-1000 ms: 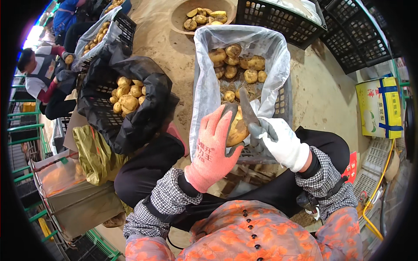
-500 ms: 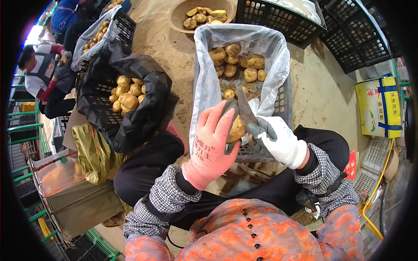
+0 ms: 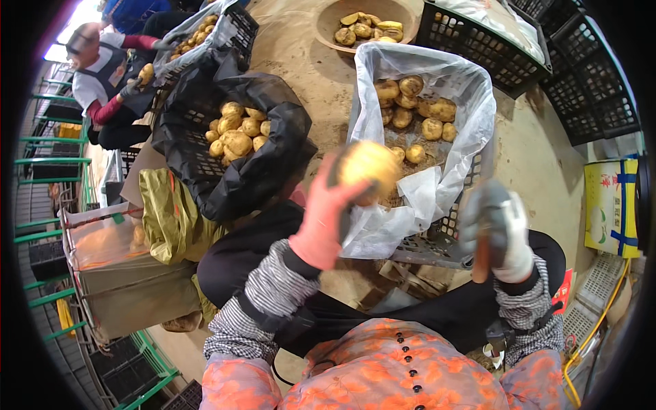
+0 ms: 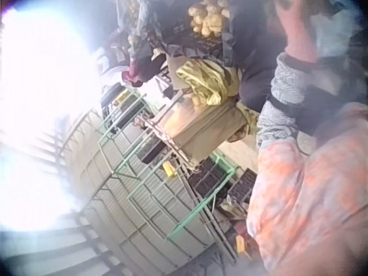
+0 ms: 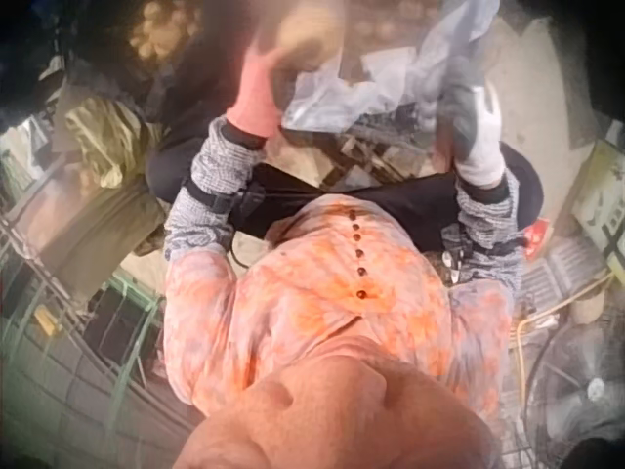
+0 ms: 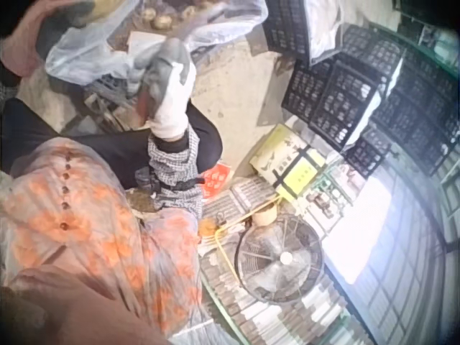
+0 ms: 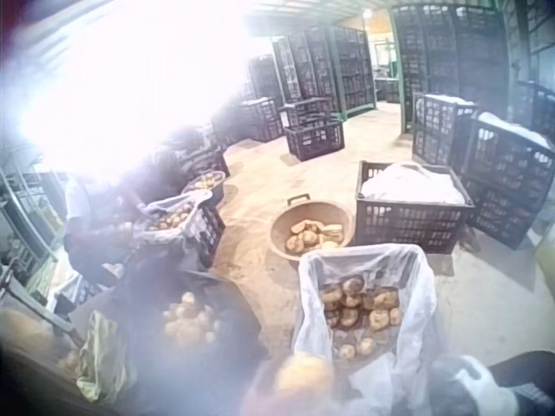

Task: Trim damaged parts and sprouts from potatoes using a small knife.

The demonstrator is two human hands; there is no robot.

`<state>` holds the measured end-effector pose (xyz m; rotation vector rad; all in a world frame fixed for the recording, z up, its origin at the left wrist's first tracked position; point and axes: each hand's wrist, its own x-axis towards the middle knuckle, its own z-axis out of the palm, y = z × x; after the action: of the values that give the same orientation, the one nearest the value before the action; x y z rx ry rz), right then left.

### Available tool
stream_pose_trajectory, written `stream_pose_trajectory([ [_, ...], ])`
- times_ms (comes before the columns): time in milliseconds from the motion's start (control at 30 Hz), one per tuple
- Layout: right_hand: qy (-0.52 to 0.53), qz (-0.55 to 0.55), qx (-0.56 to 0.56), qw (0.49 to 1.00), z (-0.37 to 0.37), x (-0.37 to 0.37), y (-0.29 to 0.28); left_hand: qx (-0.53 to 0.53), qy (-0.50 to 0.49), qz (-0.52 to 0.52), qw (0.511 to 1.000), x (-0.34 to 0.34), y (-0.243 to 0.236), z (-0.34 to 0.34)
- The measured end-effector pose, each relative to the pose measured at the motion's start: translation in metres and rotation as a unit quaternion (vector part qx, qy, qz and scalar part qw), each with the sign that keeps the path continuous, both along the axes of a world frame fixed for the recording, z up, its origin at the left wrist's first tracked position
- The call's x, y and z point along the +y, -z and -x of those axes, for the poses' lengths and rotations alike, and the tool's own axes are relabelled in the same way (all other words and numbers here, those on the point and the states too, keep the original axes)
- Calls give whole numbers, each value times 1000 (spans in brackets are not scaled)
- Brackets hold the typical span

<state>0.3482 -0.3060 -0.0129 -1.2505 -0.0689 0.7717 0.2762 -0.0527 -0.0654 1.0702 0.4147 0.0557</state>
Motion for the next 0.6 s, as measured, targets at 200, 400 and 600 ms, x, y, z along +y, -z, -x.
stream_pose_trajectory([
  [200,63,-331,-143,930,-34,-42,-38,-98,-175,-43,979,75,15,-17],
  [400,214,-366,-57,904,-19,-114,-41,60,180,-386,903,-41,108,-60],
  [600,242,-333,-1,911,-19,-166,-35,84,393,-251,881,-144,179,-95],
])
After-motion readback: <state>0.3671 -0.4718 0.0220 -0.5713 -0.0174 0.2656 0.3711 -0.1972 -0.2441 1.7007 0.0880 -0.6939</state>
